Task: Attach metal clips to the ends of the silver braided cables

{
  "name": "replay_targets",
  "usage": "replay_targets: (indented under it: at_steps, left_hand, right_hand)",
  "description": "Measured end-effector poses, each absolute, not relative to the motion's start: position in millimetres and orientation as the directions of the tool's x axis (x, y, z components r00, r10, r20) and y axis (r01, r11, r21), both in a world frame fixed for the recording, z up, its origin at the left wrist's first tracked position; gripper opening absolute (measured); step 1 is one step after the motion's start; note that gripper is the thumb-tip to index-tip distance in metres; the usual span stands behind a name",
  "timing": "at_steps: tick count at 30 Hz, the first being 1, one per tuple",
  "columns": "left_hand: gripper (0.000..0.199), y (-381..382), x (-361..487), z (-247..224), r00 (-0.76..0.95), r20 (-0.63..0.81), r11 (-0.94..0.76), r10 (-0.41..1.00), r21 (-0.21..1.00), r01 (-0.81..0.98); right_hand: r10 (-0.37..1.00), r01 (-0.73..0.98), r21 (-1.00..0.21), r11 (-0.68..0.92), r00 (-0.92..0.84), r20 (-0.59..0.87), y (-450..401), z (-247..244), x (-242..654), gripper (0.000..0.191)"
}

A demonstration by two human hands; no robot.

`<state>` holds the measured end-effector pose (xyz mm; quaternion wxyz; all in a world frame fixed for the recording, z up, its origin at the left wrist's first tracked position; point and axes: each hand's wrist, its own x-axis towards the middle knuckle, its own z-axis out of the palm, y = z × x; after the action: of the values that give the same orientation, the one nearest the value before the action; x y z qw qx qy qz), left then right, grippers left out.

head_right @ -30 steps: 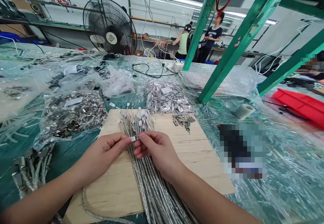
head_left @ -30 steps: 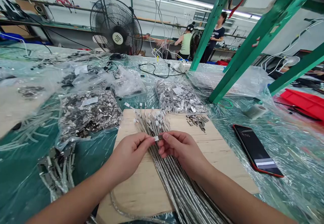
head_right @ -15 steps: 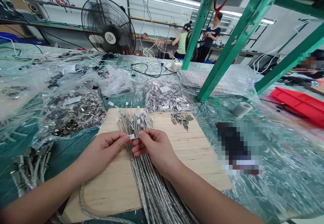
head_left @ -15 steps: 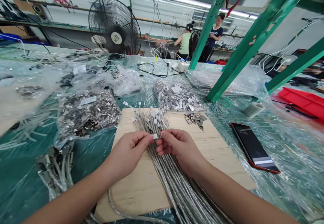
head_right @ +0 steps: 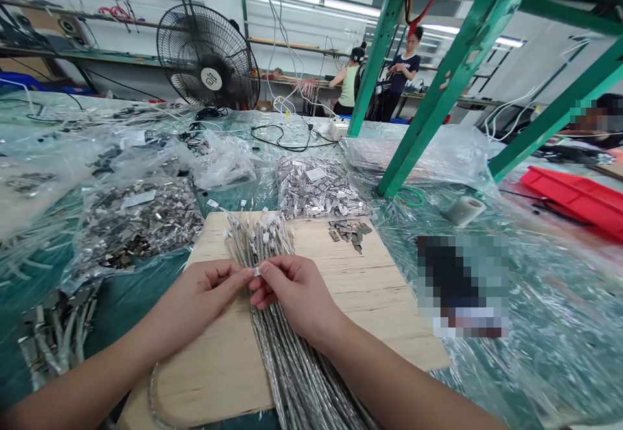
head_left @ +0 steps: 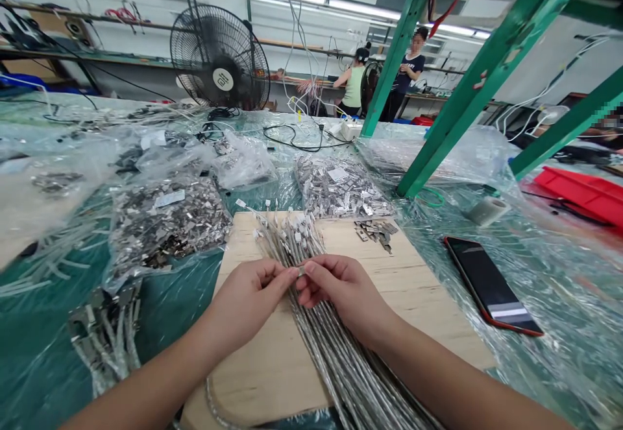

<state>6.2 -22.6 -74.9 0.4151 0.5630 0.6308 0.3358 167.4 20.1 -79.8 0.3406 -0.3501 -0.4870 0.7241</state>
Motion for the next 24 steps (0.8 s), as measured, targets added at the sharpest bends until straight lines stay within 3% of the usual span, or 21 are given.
replay_targets:
  at_steps: [4,9,16,21,24]
  left_hand:
    - [0.030,-23,11,-73,0.030,-0.167,0.153,0.985,0.950,0.273]
    - [0.041,-23,4,-70,0.164,-0.188,0.163,0.968,0.974,0.159]
    - [0.042,-24,-1,-68,0.222,-0.271,0.223,0.937,0.950,0.219]
    - [0.040,-24,2,-66,0.162,-0.211,0.145,0.964,0.927,0.345]
    - [0.043,-25,2,-66,0.169,-0.219,0.158,0.961,0.935,0.316]
  right_hand:
    - [0.809,-0.136,-0.953,-0.271,-0.569,-0.149,20,-81,168,0.031]
    - [0.832,-0.199,-0.923,-0.330,-0.524,-0.185,22,-84,168,0.029]
    - [0.835,-0.188,-0.926,-0.327,-0.516,-0.190,23,-84,168,0.027]
    - [0.815,-0.127,-0.940,-0.315,-0.544,-0.199,25,-85,169,0.029]
    - [0.821,-0.157,-0.927,-0.340,-0.530,-0.211,25,-84,169,0.028]
